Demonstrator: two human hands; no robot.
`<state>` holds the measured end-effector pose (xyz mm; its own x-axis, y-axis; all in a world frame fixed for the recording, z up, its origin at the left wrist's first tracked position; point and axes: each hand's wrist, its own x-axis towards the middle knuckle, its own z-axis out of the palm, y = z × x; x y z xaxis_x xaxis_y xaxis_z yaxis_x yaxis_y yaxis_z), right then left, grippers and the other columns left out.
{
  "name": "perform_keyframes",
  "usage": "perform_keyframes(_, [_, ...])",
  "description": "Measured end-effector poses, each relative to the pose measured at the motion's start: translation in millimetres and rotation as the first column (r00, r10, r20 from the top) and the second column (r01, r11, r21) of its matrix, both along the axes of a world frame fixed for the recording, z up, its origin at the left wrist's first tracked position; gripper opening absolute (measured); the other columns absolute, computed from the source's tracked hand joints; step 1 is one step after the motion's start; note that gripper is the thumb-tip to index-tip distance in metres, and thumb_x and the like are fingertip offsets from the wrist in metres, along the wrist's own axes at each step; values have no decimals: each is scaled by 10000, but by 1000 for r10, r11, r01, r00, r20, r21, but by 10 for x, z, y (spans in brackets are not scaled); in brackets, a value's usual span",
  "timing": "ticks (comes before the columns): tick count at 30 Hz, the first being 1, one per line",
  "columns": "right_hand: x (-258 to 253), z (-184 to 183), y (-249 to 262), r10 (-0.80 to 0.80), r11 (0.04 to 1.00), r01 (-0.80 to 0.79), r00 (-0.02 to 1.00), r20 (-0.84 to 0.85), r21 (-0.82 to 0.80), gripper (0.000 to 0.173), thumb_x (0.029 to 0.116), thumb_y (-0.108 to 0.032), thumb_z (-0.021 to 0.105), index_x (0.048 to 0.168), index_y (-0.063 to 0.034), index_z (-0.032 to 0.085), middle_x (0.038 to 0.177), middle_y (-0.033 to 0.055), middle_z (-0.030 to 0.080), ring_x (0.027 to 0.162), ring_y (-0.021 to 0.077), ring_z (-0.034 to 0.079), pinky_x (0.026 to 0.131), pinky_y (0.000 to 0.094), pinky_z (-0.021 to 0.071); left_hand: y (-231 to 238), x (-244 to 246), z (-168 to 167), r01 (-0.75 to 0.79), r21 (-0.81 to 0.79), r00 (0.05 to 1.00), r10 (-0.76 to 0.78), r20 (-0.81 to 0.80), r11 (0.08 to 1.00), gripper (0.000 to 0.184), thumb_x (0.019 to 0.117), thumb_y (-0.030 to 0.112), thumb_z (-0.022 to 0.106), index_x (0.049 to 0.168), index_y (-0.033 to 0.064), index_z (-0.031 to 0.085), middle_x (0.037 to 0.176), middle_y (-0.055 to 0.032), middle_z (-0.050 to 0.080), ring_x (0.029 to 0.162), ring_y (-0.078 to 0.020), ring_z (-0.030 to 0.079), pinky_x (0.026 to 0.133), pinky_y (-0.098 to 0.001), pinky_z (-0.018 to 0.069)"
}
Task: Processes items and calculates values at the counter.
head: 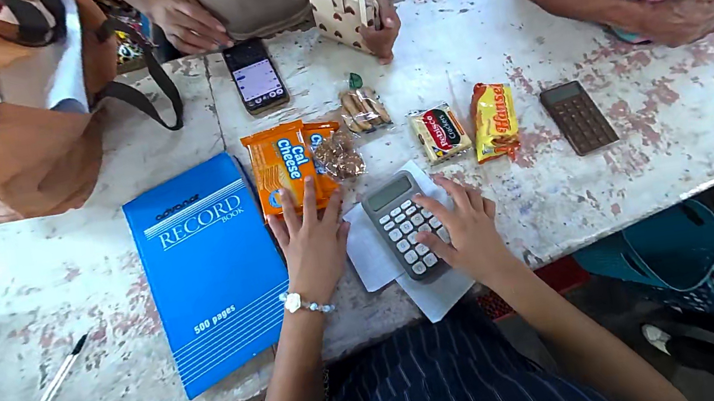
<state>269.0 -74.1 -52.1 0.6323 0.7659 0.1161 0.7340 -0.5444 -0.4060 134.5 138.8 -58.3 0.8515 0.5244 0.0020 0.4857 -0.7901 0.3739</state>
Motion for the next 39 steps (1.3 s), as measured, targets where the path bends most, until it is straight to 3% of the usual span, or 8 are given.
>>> perform_keyframes(10, [57, 9, -6, 15, 1000, -16, 999, 51, 26, 687, 992, -712, 296, 1358, -269, 673, 1537, 202, 464, 1316, 489, 472, 983, 705, 334, 9, 1, -28, 10, 9, 999, -10, 37, 1000, 524, 966, 337, 684, 1457, 185, 582, 1675, -189, 243, 1530, -536, 93, 1122, -805, 47])
perform_keyframes(12, [-23, -2, -86, 50, 991, -60, 995, 84, 118, 686, 1008, -705, 271, 1356, -265, 667, 1525, 208, 474, 1305, 467, 486, 983, 678, 348, 14, -5, -43, 15, 13, 999, -16, 47, 1000, 535, 965, 355, 679, 1463, 189, 577, 1677, -183, 240, 1531, -533, 98, 1124, -802, 46])
perform_keyframes(14, [-147, -50, -178, 103, 968, -132, 985, 140, 214, 630, 1025, -686, 272, 1244, -277, 698, 1433, 193, 555, 1265, 400, 523, 997, 604, 353, 21, -15, -64, 21, 15, 998, -22, 56, 1000, 533, 973, 371, 664, 1469, 202, 571, 1682, -176, 233, 1534, -529, 90, 1127, -801, 40])
perform_keyframes(17, [-311, -96, -285, 169, 951, -209, 968, 186, 227, 555, 1030, -672, 273, 1170, -327, 685, 1417, 98, 560, 1348, 284, 454, 1089, 509, 274, 10, -18, -85, 22, 25, 996, -24, 89, 999, 511, 968, 368, 668, 1447, 204, 597, 1672, -189, 253, 1527, -541, 107, 1119, -810, 45])
perform_keyframes(25, [-449, -111, -248, 144, 920, -224, 957, 253, 320, 455, 1050, -609, 335, 1238, -318, 630, 1407, 43, 515, 1386, 204, 401, 1154, 445, 220, 5, -10, -36, 30, 6, 996, -31, 86, 1000, 471, 972, 335, 673, 1420, 197, 623, 1663, -208, 260, 1516, -559, 120, 1113, -818, 54])
perform_keyframes(30, [-523, -135, -228, 111, 972, -152, 969, 221, 178, 516, 1035, -646, 306, 1207, -353, 694, 1442, 87, 561, 1364, 308, 462, 1110, 555, 272, 6, -9, -49, 26, 10, 997, -27, 68, 1000, 471, 984, 351, 647, 1433, 213, 611, 1679, -184, 236, 1530, -537, 90, 1113, -813, 48])
perform_keyframes(35, [-455, -113, -316, -38, 950, -45, 966, 257, 310, 490, 1052, -618, 305, 1233, -297, 628, 1389, 51, 531, 1357, 215, 422, 1139, 437, 223, 12, -8, -46, 32, 20, 997, -34, 64, 999, 486, 980, 363, 653, 1439, 209, 606, 1675, -202, 231, 1524, -552, 94, 1104, -826, 51])
perform_keyframes(39, [-412, -114, -319, -45, 987, 10, 976, 214, 163, 501, 1044, -589, 359, 1139, -281, 743, 1398, 164, 601, 1264, 401, 521, 1018, 591, 316, 7, -2, -53, 26, 18, 998, -28, 61, 999, 483, 988, 374, 638, 1441, 209, 604, 1681, -191, 222, 1531, -540, 80, 1111, -816, 43])
